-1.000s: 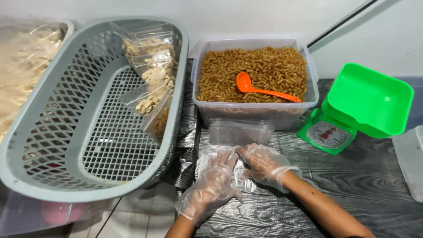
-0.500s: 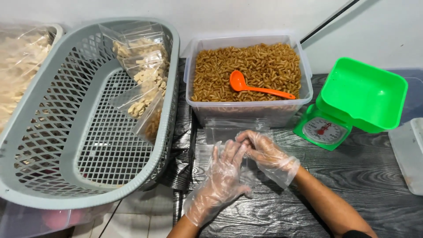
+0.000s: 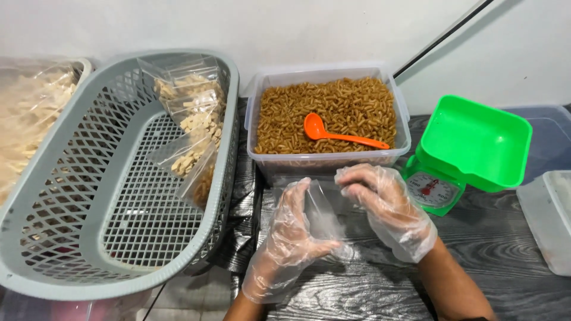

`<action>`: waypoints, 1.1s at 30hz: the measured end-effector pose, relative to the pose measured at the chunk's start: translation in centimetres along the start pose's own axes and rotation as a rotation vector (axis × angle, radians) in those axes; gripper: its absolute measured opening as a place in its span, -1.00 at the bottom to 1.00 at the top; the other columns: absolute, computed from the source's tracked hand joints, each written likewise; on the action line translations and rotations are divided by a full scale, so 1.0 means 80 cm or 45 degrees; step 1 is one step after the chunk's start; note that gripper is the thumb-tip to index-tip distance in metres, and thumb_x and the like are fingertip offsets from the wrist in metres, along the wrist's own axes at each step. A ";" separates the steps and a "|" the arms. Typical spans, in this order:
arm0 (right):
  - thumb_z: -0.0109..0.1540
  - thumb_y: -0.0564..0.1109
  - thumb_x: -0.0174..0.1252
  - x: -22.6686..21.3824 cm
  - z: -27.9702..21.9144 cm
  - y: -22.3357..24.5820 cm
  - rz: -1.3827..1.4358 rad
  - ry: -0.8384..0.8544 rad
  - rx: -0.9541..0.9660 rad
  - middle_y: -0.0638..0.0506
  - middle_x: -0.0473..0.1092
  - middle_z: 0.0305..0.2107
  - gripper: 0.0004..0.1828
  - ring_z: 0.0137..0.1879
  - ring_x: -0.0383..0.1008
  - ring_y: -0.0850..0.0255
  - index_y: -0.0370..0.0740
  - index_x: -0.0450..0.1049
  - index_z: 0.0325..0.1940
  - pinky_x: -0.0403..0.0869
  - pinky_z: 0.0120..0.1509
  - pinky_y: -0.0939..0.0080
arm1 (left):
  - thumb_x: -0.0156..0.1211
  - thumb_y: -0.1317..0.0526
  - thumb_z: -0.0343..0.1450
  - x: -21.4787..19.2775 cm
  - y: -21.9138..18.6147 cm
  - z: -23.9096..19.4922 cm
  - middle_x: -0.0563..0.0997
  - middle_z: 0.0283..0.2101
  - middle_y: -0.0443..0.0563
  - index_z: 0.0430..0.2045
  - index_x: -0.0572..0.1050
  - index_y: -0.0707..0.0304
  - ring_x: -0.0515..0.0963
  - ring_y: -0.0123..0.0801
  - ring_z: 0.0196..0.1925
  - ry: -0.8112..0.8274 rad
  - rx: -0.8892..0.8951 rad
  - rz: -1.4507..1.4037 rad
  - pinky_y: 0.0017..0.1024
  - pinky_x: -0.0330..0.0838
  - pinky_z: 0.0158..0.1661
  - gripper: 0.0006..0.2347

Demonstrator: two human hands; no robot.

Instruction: The person opens a clear plastic bag and uses an orange scoop to transfer dried noodles from a large container into the bag. After filling, the person seals the bag and places it into a gray basket. The process is repeated for a second bag.

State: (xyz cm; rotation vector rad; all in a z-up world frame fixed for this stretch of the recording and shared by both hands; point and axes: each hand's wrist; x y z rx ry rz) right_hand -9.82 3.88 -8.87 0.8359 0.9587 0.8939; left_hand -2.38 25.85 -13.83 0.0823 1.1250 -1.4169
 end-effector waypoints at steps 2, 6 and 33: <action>0.38 -0.02 0.01 -0.005 0.003 0.013 -0.363 0.091 -0.456 -0.04 0.58 -0.09 -0.72 0.05 0.62 0.11 -0.16 0.57 -0.03 0.54 0.15 0.14 | 0.38 -0.32 0.11 -0.003 -0.007 0.007 0.30 0.30 0.30 0.35 0.05 0.43 0.37 0.04 0.36 -0.068 0.025 -0.192 -0.11 0.30 0.34 0.04; 0.39 0.00 0.00 -0.006 0.000 0.008 -0.368 0.154 -0.529 -0.05 0.54 -0.02 -0.71 0.15 0.56 0.07 -0.14 0.55 0.04 0.50 0.26 0.07 | 0.54 -0.21 -0.02 0.001 0.001 0.019 0.19 0.40 0.22 0.41 -0.01 0.24 0.27 0.00 0.44 0.168 -0.226 -0.346 -0.11 0.18 0.35 0.13; 0.27 -0.32 0.32 0.007 0.058 0.013 -0.439 -0.033 -0.832 -0.12 0.48 0.14 -0.60 0.20 0.62 0.03 -0.16 0.51 0.19 0.59 0.35 0.12 | 0.26 -0.28 0.45 -0.018 -0.010 0.111 0.08 0.55 0.15 0.47 0.00 0.39 0.02 -0.10 0.64 0.221 0.300 -1.502 -0.06 -0.14 0.62 -0.12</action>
Point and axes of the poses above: each hand's wrist, its own z-axis towards the middle knuckle, its own x-axis out of the palm, y = z × x
